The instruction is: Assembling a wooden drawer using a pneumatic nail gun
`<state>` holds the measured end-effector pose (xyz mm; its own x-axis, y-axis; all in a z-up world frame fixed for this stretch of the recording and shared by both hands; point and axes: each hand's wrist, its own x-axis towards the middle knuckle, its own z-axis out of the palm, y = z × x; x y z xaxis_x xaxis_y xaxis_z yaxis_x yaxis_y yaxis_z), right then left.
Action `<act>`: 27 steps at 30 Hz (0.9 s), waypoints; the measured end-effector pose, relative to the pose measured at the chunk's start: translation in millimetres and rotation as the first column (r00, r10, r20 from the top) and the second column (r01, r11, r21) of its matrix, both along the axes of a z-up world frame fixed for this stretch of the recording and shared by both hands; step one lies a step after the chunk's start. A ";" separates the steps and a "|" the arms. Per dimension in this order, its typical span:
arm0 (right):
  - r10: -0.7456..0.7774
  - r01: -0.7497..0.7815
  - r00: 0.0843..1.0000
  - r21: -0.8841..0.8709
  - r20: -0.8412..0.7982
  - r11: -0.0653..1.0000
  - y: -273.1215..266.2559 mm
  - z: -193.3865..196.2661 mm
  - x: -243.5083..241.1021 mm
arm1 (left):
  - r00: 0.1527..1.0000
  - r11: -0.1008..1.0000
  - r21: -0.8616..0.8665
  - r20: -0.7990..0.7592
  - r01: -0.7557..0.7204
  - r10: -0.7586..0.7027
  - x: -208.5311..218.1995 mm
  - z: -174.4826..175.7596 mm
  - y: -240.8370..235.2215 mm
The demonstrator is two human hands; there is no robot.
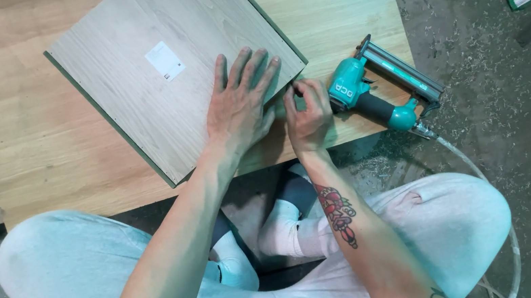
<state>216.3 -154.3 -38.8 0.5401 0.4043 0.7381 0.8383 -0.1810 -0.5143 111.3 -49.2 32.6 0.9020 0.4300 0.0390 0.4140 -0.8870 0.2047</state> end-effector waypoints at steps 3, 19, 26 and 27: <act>0.023 -0.024 1.000 0.017 0.009 1.000 2.8 -14.7 8.5 | 1.000 1.000 0.011 0.000 0.005 -0.005 -0.5 -5.1 1.2; 0.000 0.001 1.000 -0.264 0.007 0.964 6.1 -29.4 12.6 | 0.997 0.998 0.058 -0.073 0.004 0.000 6.2 -25.2 3.8; -0.035 -0.124 0.906 -0.345 -0.422 0.931 -2.1 -5.5 9.0 | 0.997 1.000 0.025 -0.078 -0.009 0.011 5.8 -19.2 1.0; -0.059 -0.178 0.831 -0.366 -0.553 0.913 -2.2 -7.5 13.3 | 0.996 1.000 0.023 -0.087 -0.014 0.016 6.1 -20.4 1.3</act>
<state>229.6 -156.5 -46.2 0.7657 0.6345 0.1055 0.4578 -0.4224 -0.7823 117.4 -47.9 12.2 0.8958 0.4435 -0.0297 0.4427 -0.8844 0.1477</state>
